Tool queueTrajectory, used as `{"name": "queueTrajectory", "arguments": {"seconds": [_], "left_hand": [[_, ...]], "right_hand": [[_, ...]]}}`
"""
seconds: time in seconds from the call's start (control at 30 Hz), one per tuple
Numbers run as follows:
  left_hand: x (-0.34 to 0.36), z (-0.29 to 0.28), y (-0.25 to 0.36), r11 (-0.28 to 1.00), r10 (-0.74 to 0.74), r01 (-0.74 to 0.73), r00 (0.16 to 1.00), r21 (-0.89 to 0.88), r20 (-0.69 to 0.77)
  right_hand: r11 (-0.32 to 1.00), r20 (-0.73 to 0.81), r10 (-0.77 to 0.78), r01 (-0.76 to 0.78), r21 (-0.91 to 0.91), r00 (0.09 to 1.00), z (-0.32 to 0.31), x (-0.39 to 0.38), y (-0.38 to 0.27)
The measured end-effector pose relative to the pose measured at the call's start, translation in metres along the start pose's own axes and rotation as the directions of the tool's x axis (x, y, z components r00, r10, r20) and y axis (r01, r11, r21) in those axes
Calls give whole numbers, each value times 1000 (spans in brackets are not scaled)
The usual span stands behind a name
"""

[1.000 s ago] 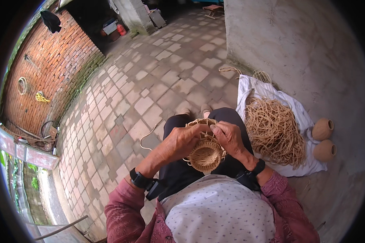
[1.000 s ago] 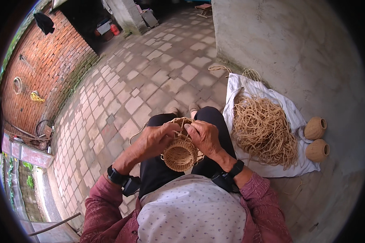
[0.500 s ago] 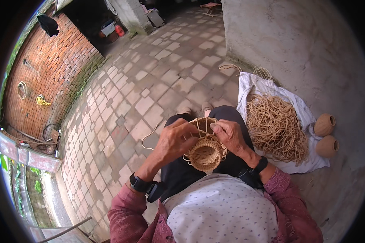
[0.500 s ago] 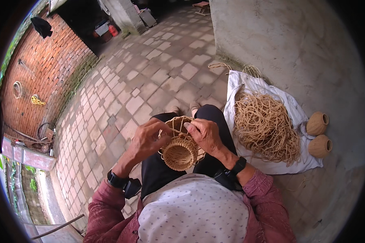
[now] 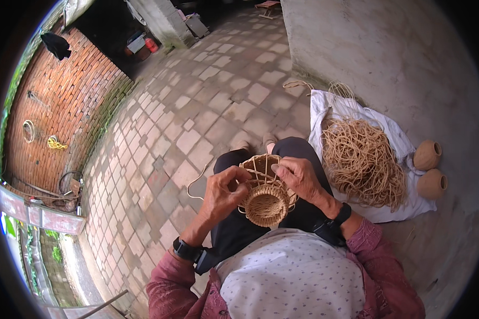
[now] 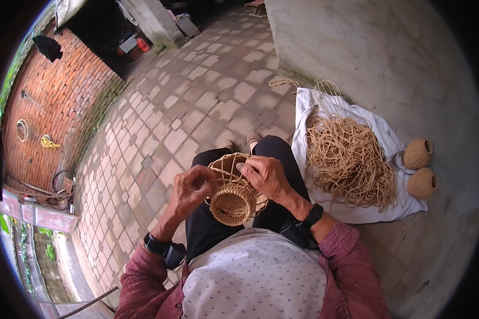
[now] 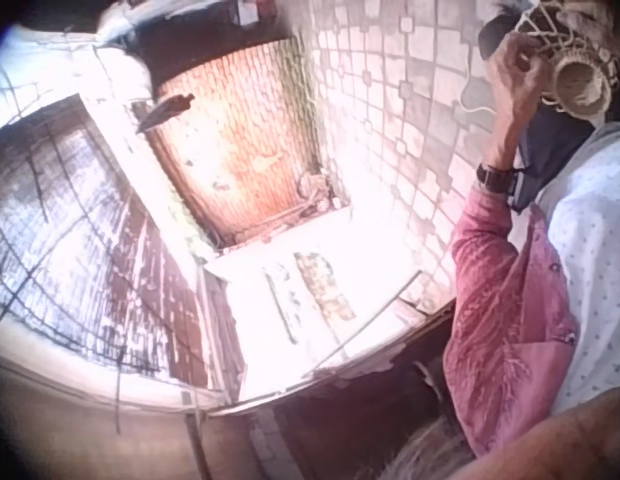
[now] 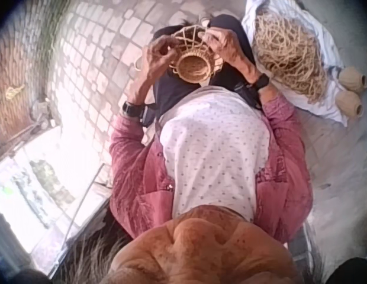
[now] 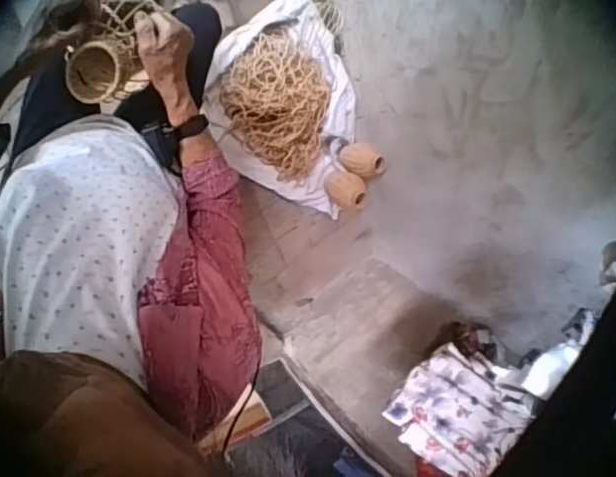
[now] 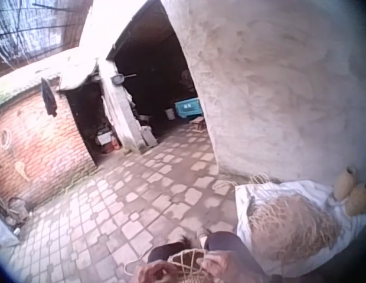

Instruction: The recorder is weaving a small decorative basket or container using strips of wood or bamboo.

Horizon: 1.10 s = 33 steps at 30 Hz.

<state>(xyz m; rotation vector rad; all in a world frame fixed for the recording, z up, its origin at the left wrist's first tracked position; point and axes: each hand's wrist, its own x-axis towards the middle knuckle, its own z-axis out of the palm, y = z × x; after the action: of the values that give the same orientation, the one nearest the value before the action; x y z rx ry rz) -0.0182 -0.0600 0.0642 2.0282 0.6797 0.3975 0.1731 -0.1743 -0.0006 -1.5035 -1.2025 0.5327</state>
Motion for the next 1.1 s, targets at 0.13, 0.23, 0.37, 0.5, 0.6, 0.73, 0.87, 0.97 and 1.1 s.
{"name": "queueTrajectory", "arguments": {"seconds": [0.13,0.23,0.37,0.5,0.6,0.73,0.87,0.97,1.1], "left_hand": [[4,-1,7,984,157,-158,987,86,15],[6,-1,5,915,274,-275,961,295,46],[-2,-1,-12,979,191,-193,981,59,28],[-8,4,-35,971,133,-146,988,-188,-76],[-5,-4,-13,976,200,-199,980,86,-5],[-2,-8,-18,963,263,-267,961,34,87],[-4,-8,-12,920,301,-315,949,231,95],[-8,-6,-15,935,283,-286,958,210,43],[-5,-5,-21,982,186,-184,982,-44,44]], "right_hand": [[991,6,-106,106,-79,994,0,0,2],[993,-21,-105,103,-54,994,1,-2,2],[998,-5,-13,14,63,1000,-1,-2,3],[997,40,-65,63,46,997,-2,-2,-3],[993,54,-118,118,-6,992,-4,-4,-2],[984,91,-165,171,-57,982,-6,-7,-5],[991,65,-125,122,54,990,-3,-6,5],[988,53,-152,150,34,987,-2,-6,3],[984,-16,-168,166,-69,986,1,-7,1]]}}
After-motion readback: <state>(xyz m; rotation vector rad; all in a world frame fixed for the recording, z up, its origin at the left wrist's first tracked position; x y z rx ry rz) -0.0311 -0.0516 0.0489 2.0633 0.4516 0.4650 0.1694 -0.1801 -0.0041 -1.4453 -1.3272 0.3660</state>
